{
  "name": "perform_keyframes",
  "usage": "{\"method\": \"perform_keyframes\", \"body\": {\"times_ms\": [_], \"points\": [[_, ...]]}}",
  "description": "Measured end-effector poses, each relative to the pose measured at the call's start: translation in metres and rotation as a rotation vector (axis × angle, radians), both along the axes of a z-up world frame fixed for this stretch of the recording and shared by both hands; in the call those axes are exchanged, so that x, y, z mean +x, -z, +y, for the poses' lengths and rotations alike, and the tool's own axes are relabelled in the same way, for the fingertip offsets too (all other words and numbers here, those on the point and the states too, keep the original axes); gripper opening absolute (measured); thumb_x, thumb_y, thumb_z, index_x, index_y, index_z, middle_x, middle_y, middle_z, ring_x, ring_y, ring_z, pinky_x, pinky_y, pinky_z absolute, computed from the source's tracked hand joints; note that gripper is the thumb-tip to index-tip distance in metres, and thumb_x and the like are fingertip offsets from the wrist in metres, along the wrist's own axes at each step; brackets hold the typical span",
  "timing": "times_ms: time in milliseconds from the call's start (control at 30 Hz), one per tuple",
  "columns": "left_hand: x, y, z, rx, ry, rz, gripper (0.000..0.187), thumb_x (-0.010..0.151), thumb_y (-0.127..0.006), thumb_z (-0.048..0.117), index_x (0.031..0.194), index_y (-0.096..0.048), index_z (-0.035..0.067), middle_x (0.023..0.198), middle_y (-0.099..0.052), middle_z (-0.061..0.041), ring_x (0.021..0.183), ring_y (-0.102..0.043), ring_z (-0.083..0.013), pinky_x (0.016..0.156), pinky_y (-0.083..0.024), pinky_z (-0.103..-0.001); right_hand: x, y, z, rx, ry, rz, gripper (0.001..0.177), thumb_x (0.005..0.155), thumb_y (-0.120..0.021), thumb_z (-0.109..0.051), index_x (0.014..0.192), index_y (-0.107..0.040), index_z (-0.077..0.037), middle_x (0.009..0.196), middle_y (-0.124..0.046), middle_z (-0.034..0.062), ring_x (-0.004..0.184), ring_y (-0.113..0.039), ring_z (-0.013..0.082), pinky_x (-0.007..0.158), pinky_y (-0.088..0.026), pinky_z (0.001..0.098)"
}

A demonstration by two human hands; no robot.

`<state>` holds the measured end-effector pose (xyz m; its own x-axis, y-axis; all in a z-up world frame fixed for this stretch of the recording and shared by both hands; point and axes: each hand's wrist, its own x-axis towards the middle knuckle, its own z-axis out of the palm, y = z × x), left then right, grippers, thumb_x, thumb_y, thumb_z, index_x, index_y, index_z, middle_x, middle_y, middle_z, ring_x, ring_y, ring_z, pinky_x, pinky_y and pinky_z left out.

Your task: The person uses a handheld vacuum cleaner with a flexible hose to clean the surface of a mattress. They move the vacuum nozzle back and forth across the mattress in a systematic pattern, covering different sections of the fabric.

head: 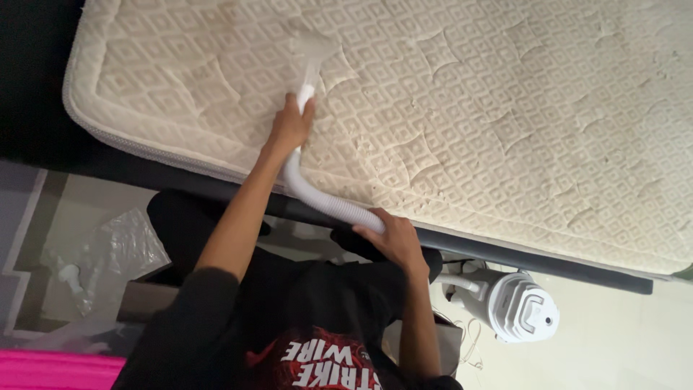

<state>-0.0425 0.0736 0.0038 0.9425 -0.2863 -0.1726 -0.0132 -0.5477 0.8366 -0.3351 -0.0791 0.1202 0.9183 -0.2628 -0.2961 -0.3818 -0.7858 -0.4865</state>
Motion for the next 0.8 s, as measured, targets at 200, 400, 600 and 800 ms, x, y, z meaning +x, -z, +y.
{"method": "perform_keyframes", "body": {"times_ms": [200, 400, 600, 800], "points": [[-0.019, -0.020, -0.005, 0.034, 0.062, -0.060, 0.055, 0.107, -0.054, 0.049, 0.130, -0.049, 0.000, 0.103, -0.070, -0.034, 0.094, -0.067, -0.0532, 0.080, -0.054, -0.056, -0.016, 0.005, -0.009, 0.057, -0.106, -0.278, 0.062, 0.079, -0.085, -0.051, 0.122, -0.073, -0.007, 0.111, -0.074, 0.0246, 0.105, -0.070, 0.0417, 0.089, -0.054, 0.0467], [-0.125, -0.056, 0.035, 0.074, 0.251, 0.334, 0.056, 0.102, -0.049, 0.041, 0.138, -0.042, -0.002, 0.084, -0.072, -0.026, 0.069, -0.074, -0.0388, 0.059, -0.055, -0.049, -0.037, -0.008, -0.023, 0.317, -0.210, 0.226, 0.066, 0.067, -0.086, -0.053, 0.119, -0.073, -0.015, 0.107, -0.078, 0.0111, 0.102, -0.075, 0.0293, 0.090, -0.056, 0.0389], [-0.134, -0.034, 0.017, 0.070, 0.295, 0.182, 0.058, 0.104, -0.049, 0.041, 0.139, -0.042, -0.005, 0.083, -0.071, -0.027, 0.071, -0.073, -0.0405, 0.061, -0.054, -0.051, -0.046, -0.001, -0.033, 0.308, -0.178, 0.203, 0.060, 0.069, -0.085, -0.052, 0.116, -0.076, -0.015, 0.104, -0.080, 0.0114, 0.098, -0.077, 0.0293, 0.089, -0.057, 0.0374], [-0.047, 0.002, -0.085, -0.032, 0.221, 0.129, 0.057, 0.100, -0.050, 0.047, 0.131, -0.047, 0.000, 0.087, -0.075, -0.025, 0.073, -0.075, -0.0424, 0.067, -0.058, -0.051, -0.044, 0.003, -0.048, 0.139, 0.130, 0.023, 0.059, 0.078, -0.082, -0.051, 0.118, -0.074, -0.008, 0.101, -0.077, 0.0187, 0.095, -0.076, 0.0342, 0.083, -0.057, 0.0424]]}}
